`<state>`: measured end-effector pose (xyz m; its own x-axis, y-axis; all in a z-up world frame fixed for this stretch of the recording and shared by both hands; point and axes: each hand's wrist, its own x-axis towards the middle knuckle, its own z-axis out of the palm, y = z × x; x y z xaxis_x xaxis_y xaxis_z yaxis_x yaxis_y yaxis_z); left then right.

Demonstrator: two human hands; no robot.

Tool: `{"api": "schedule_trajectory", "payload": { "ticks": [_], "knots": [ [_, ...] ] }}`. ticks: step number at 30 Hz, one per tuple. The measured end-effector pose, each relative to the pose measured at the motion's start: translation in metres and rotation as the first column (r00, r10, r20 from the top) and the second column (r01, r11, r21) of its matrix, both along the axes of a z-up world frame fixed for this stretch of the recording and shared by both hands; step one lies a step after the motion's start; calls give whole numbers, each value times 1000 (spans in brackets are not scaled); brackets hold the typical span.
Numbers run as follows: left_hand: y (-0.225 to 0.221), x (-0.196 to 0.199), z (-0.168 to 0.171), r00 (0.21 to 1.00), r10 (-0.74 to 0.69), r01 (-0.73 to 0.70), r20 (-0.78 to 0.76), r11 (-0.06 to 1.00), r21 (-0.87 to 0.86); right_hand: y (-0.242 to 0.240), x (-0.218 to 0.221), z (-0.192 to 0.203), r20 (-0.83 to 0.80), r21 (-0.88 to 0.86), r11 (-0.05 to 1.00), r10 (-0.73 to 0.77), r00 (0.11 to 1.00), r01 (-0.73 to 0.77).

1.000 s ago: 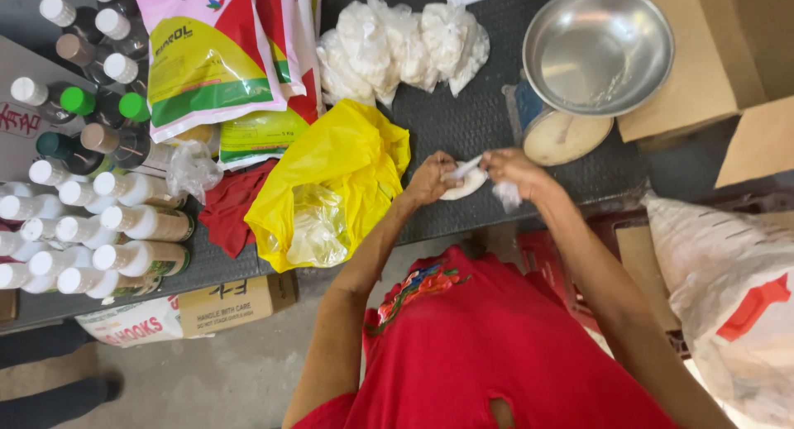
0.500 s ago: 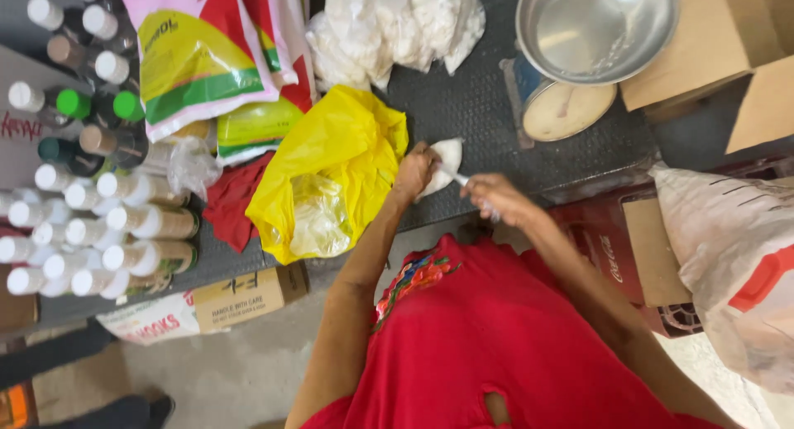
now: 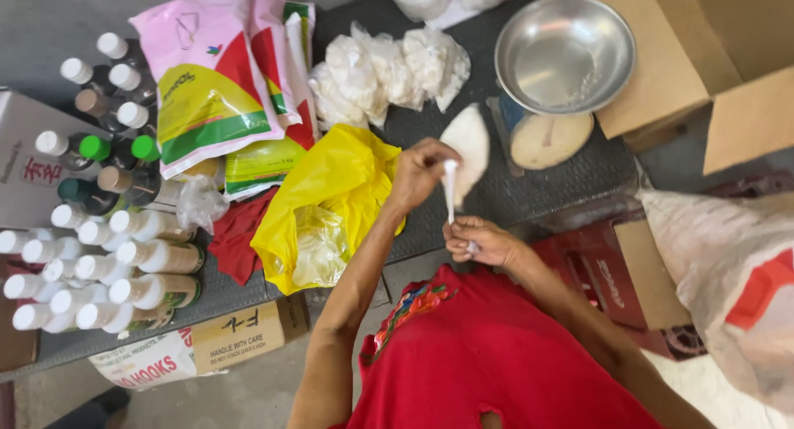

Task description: Weighing out portions of white powder and bagging them using a mechanical scale and a plastic scoop.

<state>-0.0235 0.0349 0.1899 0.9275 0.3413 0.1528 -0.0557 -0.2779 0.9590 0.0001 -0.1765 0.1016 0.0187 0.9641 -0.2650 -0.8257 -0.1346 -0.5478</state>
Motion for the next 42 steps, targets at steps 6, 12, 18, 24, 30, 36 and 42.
{"api": "schedule_trajectory", "payload": {
  "ticks": [6, 12, 18, 24, 30, 36, 42],
  "knots": [
    [-26, -35, 90, 912, -319, 353, 256, 931, -96, 50, 77, 28, -291, 266, 946, -107, 951, 188],
    [-30, -45, 27, 959, -284, 284, 15, 958, -26, -7, 143, 40, 582, 166, 968, -249, 774, 187],
    [-18, -37, -94, 1000, -16, 8, -17, 920, -393, 7, 103, 66, 904, -70, 993, 102, 415, -92],
    [-6, -1, -227, 965, 164, -256, -203, 743, -618, 45, 74, 40, 283, -12, 874, -464, 840, 486],
    [-41, 15, -260, 863, 314, -502, -395, 454, -736, 49, 51, -53, 864, 127, 811, -374, 337, 572],
    [-56, 8, -268, 818, 380, -567, -432, 412, -713, 52, 39, -41, 956, 284, 816, -284, -77, 504],
    [-59, 7, -237, 761, 466, -646, -452, 474, -598, 59, 35, -38, 914, 361, 783, -188, -360, 507]
  ]
}}
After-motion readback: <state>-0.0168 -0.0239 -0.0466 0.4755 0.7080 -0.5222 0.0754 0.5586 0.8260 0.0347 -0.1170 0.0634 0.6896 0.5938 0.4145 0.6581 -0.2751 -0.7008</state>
